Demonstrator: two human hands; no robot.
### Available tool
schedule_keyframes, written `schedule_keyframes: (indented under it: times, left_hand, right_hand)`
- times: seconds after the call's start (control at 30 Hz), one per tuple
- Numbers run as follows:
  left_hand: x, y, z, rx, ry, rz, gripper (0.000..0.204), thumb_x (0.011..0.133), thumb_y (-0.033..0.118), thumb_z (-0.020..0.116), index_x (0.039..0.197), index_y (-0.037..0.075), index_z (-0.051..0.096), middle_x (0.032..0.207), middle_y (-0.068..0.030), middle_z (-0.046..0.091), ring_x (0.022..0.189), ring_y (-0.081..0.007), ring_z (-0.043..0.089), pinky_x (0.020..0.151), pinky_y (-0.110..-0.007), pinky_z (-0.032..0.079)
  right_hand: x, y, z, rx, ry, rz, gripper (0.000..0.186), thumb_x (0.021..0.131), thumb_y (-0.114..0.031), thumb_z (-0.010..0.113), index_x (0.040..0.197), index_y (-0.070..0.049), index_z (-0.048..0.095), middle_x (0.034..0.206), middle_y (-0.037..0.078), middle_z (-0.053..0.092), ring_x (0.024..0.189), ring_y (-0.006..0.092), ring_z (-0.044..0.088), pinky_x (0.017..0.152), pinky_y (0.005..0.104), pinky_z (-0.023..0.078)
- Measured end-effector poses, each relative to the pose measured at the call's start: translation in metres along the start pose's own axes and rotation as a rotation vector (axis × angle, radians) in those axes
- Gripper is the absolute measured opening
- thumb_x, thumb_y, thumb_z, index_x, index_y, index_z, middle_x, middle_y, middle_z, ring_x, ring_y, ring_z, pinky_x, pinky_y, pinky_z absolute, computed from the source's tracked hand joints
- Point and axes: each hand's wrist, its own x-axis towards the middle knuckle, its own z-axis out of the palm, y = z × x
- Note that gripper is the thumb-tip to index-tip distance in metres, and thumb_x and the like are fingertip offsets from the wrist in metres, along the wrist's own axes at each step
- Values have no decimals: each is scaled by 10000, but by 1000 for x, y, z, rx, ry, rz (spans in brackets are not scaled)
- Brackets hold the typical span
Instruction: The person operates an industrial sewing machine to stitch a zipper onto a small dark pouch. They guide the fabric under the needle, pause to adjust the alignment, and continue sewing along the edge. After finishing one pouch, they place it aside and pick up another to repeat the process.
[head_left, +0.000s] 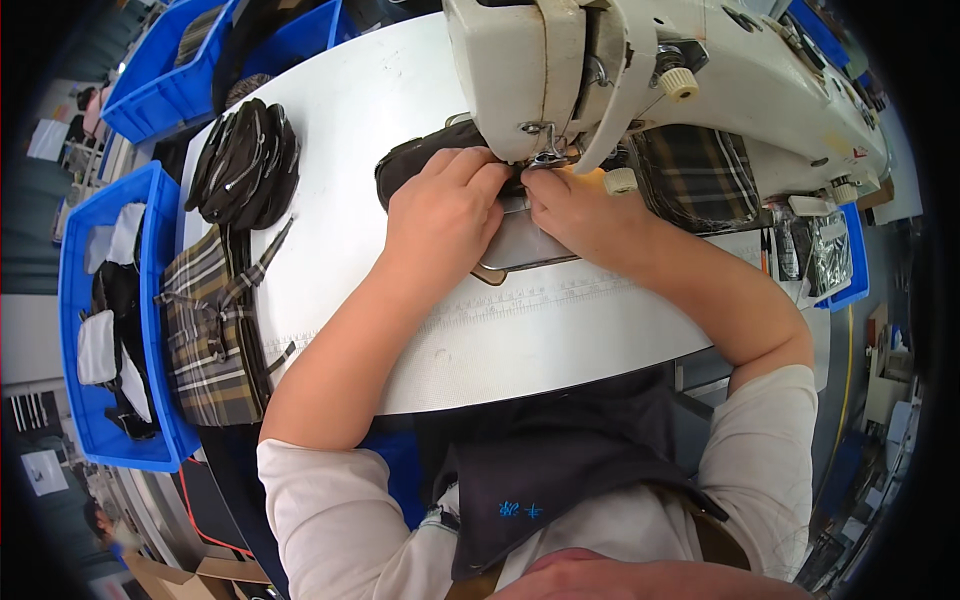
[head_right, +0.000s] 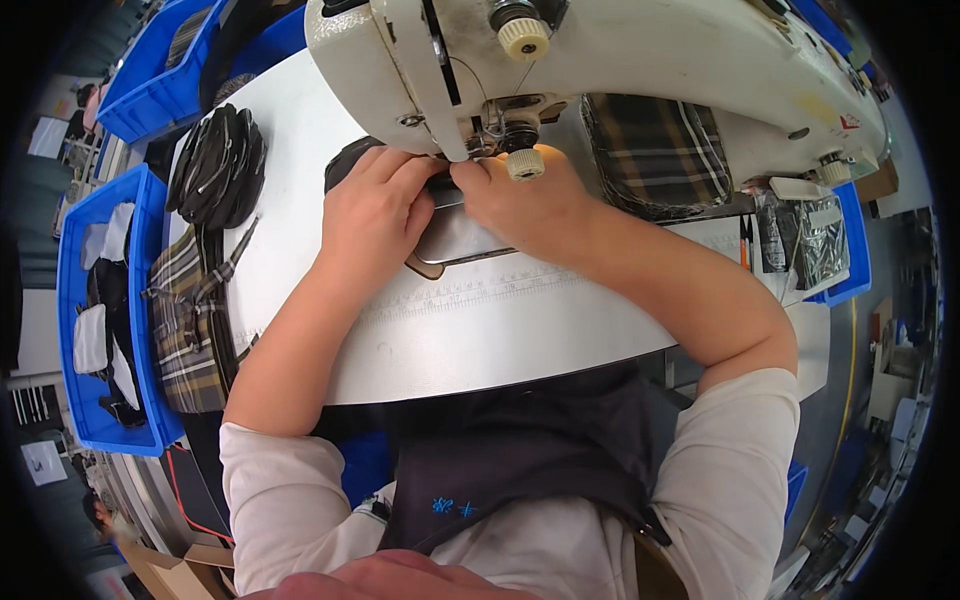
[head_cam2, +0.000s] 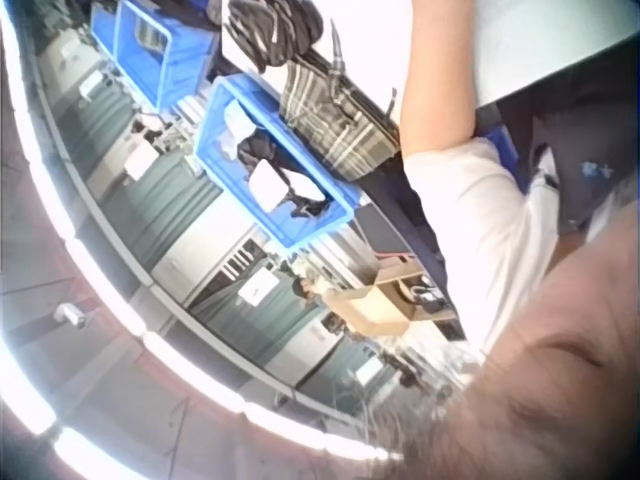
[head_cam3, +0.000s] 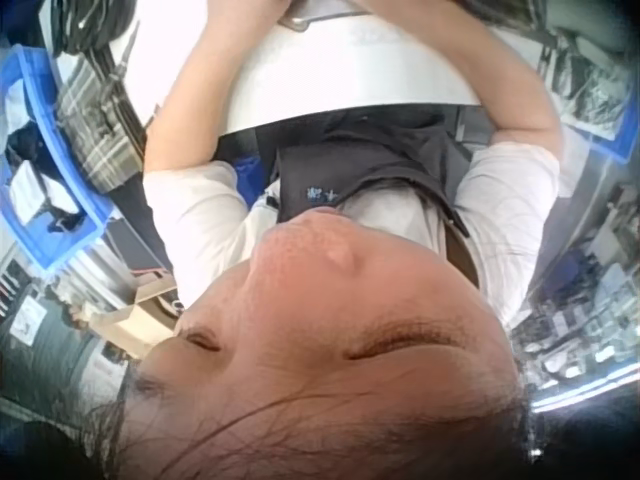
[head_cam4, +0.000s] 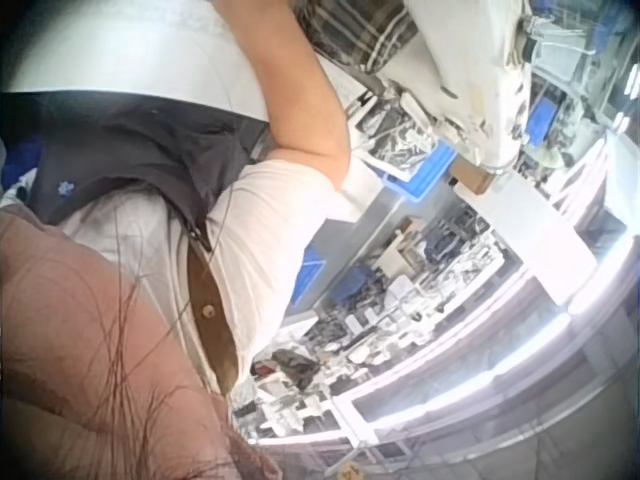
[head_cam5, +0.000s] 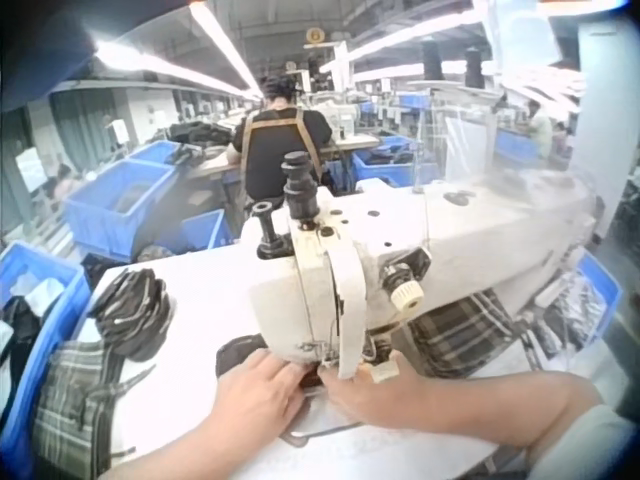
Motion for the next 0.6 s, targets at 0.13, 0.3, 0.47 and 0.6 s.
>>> schedule_keyframes:
  times: [0.13,0.3,0.47,0.6]
  left_hand:
    - [3,2,11,-24,12,-36,229,812,90,763,1039,91,733,1055,-33,695,961,-252,665,799,-380,587]
    - [6,1,15,-102,13,-85,165,851,183,781,982,95,727,932,-39,688,889,-261,656,747,-396,561]
    - [7,-5,21,-43,20,-76,199,823,239,813,953,108,737,870,-25,702,846,-259,665,730,-411,548]
    - [7,5,23,-67,37,-173,213,795,232,824,943,105,736,876,-26,714,837,-260,670,733,-414,546]
  right_hand:
    - [-2,0,-2,-59,-16,21,251,834,-141,789,899,-125,548,777,-23,640,682,180,678,543,333,518]
    - [-2,1,-3,-93,-59,6,253,836,-155,793,887,-132,547,753,-20,641,655,169,671,530,311,505]
    - [-1,4,4,-79,11,-50,237,827,-153,785,866,-136,552,726,-9,626,637,177,664,525,310,507]
    - [-4,10,14,-15,27,-81,227,797,-130,774,853,-133,554,715,6,607,626,194,651,526,318,508]
